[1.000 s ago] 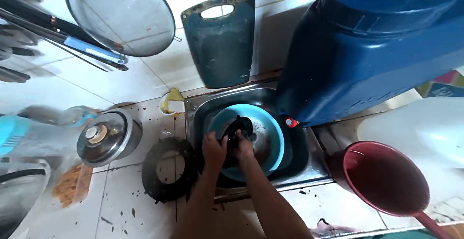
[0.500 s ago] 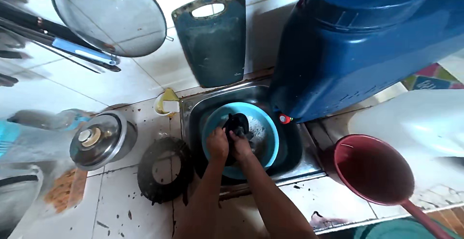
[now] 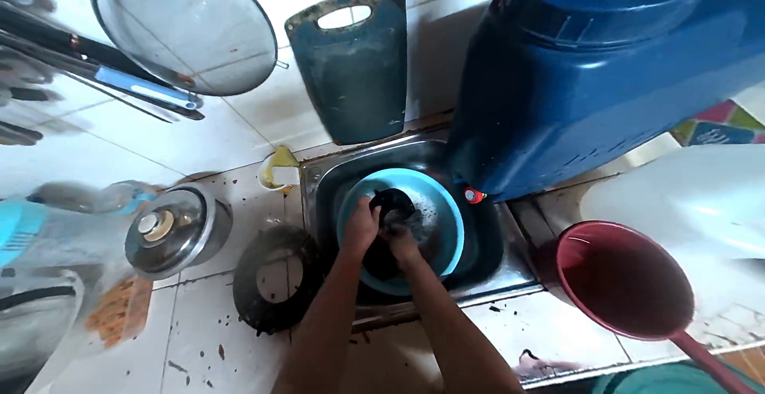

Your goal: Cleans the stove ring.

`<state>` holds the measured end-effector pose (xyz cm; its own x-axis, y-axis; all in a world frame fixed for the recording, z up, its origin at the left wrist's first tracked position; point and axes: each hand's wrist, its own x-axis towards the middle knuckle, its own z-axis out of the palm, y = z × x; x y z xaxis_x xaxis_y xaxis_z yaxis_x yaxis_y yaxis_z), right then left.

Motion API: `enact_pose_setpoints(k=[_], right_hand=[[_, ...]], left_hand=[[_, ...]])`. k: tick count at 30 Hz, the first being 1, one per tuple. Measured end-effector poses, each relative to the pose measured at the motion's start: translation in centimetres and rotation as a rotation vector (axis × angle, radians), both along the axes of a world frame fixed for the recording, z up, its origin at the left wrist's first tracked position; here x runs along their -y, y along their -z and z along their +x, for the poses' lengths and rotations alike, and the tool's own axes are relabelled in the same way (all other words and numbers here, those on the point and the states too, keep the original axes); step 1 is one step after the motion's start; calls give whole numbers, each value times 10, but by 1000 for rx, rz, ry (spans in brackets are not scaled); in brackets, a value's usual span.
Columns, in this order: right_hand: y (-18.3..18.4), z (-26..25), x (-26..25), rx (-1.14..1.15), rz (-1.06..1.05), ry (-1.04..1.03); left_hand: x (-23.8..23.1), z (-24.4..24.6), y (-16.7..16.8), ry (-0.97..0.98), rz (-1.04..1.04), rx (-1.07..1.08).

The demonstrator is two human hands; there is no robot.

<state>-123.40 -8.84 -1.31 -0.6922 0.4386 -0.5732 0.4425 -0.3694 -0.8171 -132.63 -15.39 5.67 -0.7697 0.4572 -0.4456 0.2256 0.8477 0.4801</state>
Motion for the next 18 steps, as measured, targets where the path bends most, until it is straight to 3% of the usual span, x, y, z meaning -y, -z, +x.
enact_pose_setpoints(k=[2, 5, 8, 10, 13, 18], right_hand=[[-3, 9, -8, 39, 82, 86], [0, 19, -23, -57, -268, 590], [-7, 15, -26, -221, -644, 577], [-14, 0, -16, -276, -703, 567], [-13, -9, 8, -244, -516, 554], [-16, 2, 21, -147, -96, 174]], left_hand=[[-2, -8, 1, 6, -66, 54], [11, 0, 9, -58, 9, 0], [11, 15, 17, -87, 88, -21], [4, 27, 21, -83, 95, -2], [-4, 40, 27, -152, 151, -107], [-4, 41, 29, -318, 186, -136]])
